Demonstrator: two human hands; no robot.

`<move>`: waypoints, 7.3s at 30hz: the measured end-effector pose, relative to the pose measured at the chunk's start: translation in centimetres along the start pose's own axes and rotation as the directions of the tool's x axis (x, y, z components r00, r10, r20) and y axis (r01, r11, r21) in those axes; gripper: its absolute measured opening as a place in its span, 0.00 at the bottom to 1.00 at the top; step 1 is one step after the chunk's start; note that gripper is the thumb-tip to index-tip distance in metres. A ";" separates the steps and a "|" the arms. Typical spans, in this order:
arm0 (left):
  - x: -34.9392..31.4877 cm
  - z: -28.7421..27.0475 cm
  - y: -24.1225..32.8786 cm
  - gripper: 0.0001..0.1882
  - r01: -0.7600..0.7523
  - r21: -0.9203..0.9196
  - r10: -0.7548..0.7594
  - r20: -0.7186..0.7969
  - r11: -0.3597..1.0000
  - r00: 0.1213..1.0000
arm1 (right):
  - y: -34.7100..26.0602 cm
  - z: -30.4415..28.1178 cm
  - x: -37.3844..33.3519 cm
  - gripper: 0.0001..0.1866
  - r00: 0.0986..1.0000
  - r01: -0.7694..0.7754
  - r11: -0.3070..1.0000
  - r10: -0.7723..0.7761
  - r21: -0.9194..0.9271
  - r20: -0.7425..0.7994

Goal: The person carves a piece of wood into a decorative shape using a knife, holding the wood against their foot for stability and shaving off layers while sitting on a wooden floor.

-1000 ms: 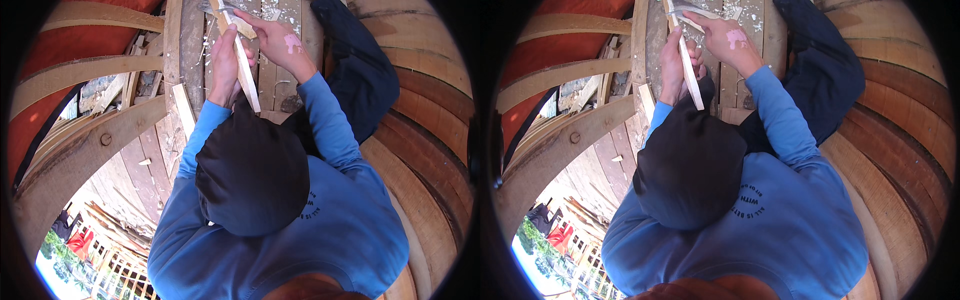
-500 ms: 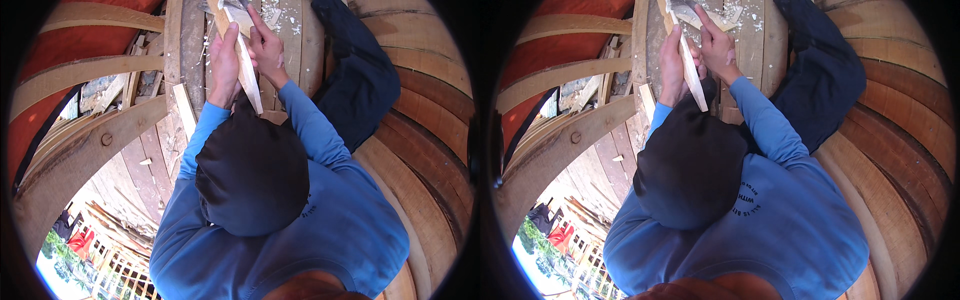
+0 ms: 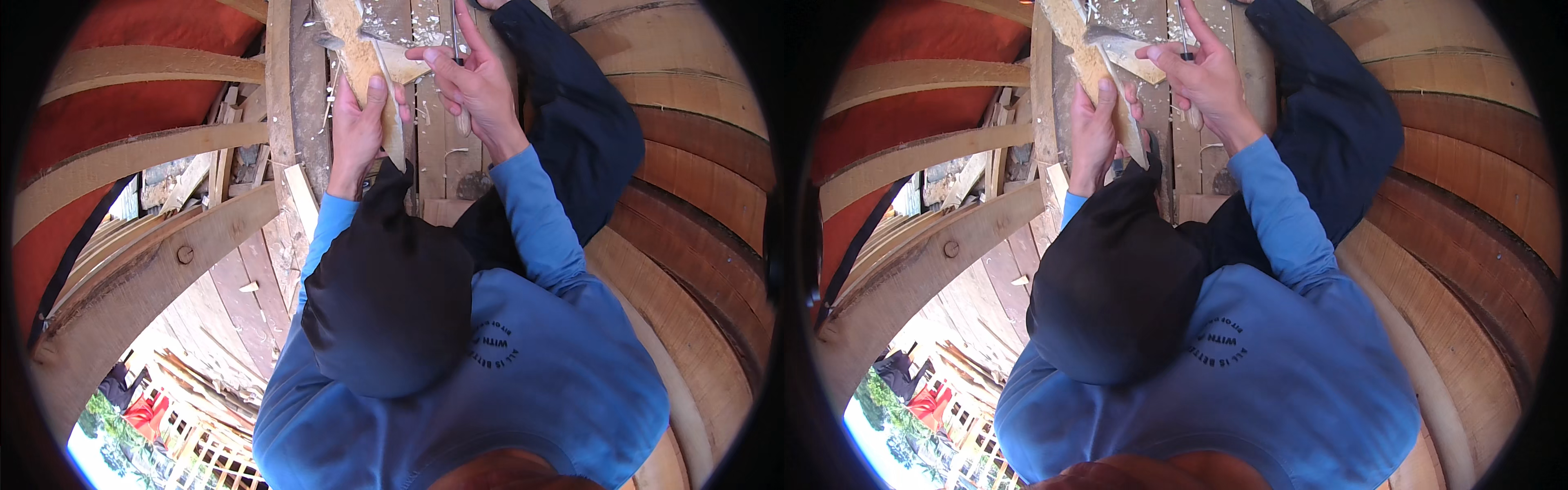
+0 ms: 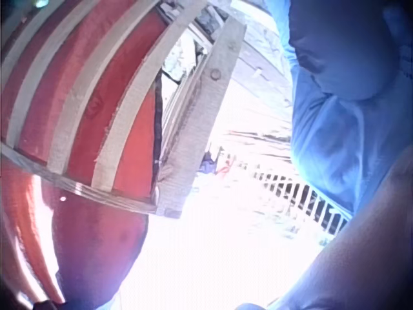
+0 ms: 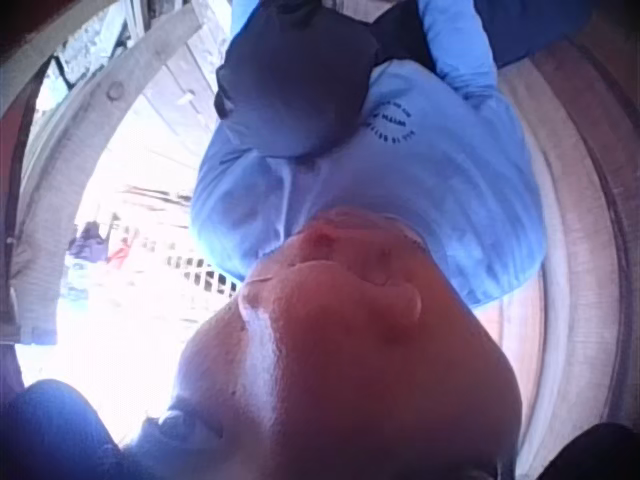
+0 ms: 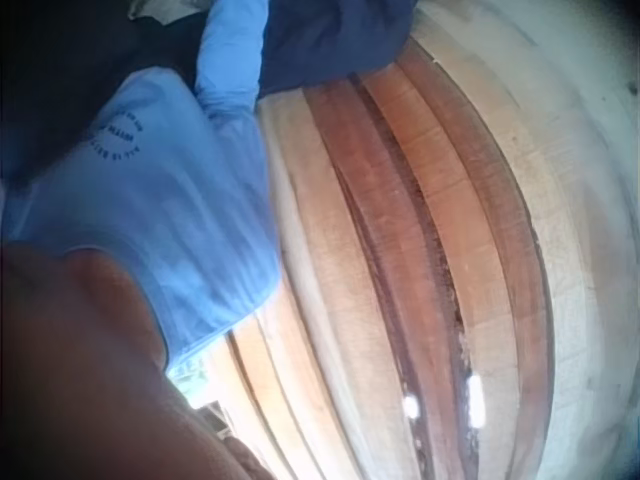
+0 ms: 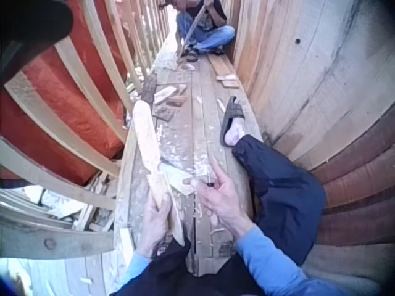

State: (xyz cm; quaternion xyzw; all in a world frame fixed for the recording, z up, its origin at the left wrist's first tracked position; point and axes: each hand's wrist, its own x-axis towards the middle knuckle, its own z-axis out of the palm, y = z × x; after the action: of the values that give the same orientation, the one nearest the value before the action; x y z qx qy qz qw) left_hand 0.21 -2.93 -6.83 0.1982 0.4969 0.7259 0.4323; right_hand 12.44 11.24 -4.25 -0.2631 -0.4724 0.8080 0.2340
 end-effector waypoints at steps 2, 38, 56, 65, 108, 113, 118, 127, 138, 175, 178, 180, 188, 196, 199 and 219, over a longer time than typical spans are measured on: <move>-0.2 0.5 0.1 0.14 0.006 0.017 -0.006 -0.010 1.000 1.000 | 0.2 0.6 1.1 0.51 0.993 0.115 0.991 -0.112 -0.062 0.040; 0.6 -1.9 -3.2 0.14 0.022 0.430 0.042 -0.138 0.903 0.990 | 0.8 1.3 0.0 0.49 0.988 0.144 0.938 -0.121 -0.316 0.091; -2.5 -7.3 3.2 0.38 0.666 -0.159 -0.508 0.526 0.729 0.682 | 0.2 -1.7 2.0 0.36 0.804 0.593 0.506 -0.337 -0.626 0.490; -3.8 -3.6 3.3 0.08 0.471 -0.307 -0.495 -0.001 0.827 0.869 | 1.0 -1.1 1.3 0.25 0.915 0.404 0.733 -0.324 -0.547 0.242; -3.2 -5.0 -5.6 0.02 0.443 0.228 -0.399 -0.215 0.867 0.892 | 4.5 1.0 -3.6 0.30 0.973 0.116 0.397 0.137 -0.910 0.184; -2.5 -7.4 -11.9 0.03 0.467 0.168 -0.439 -0.180 0.868 0.880 | 8.1 -1.5 -2.7 0.30 0.974 0.109 0.331 0.155 -0.937 0.168; -1.9 -6.0 -12.5 0.07 0.551 0.299 -0.505 -0.221 0.779 0.834 | 10.2 -3.0 -1.8 0.30 0.961 0.098 0.232 0.229 -0.968 0.152; -3.0 -9.4 -16.9 0.04 0.207 0.922 -0.320 -0.099 0.326 0.942 | 11.0 -3.7 -1.9 0.33 0.928 0.068 0.201 0.346 -0.977 0.136; -2.7 -9.1 -17.2 0.08 0.232 0.915 -0.293 -0.135 0.330 0.947 | 11.2 -2.9 -1.2 0.31 0.948 0.048 0.090 0.310 -0.995 0.074; -4.2 -11.2 -18.9 0.06 0.146 0.987 -0.149 -0.135 0.061 0.980 | 15.2 -1.6 -2.3 0.30 0.969 0.207 0.181 0.094 -0.961 0.226; -5.1 -13.4 -25.5 0.18 0.099 0.993 0.432 -0.062 -0.064 0.900 | 11.6 -0.9 -1.5 0.32 0.862 -0.152 0.251 0.507 -0.956 -0.004; -4.0 -8.8 -21.8 0.22 0.248 0.948 0.091 -0.270 0.197 0.959 | 10.6 -2.4 -1.2 0.34 0.872 -0.033 0.049 0.489 -0.998 -0.005; -4.0 -6.4 -14.7 0.17 0.538 0.681 -0.284 -0.459 0.496 0.842 | 9.7 -1.1 -0.5 0.32 0.895 0.194 -0.107 0.426 -0.975 0.132; -4.2 -5.6 -14.3 0.23 0.486 0.706 -0.166 -0.474 0.515 0.865 | 12.6 -1.2 -1.3 0.35 0.953 0.127 -0.072 0.287 -0.989 0.101; -4.4 -6.4 -14.6 0.19 0.511 0.673 -0.278 -0.431 0.535 0.858 | 12.8 -0.5 -0.9 0.33 0.939 0.059 0.053 0.335 -0.997 0.073; -1.9 -9.4 -18.4 0.12 0.291 0.950 -0.301 -0.247 0.111 0.921 | 11.4 -0.6 -2.5 0.32 0.976 0.063 -0.031 0.212 -0.998 0.055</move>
State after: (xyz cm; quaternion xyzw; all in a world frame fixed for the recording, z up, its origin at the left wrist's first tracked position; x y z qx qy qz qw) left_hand 2.42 -7.21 -26.99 0.3272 0.8700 0.1381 0.3419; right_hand 13.16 4.99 -14.11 -0.2967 -0.9125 0.2566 -0.1163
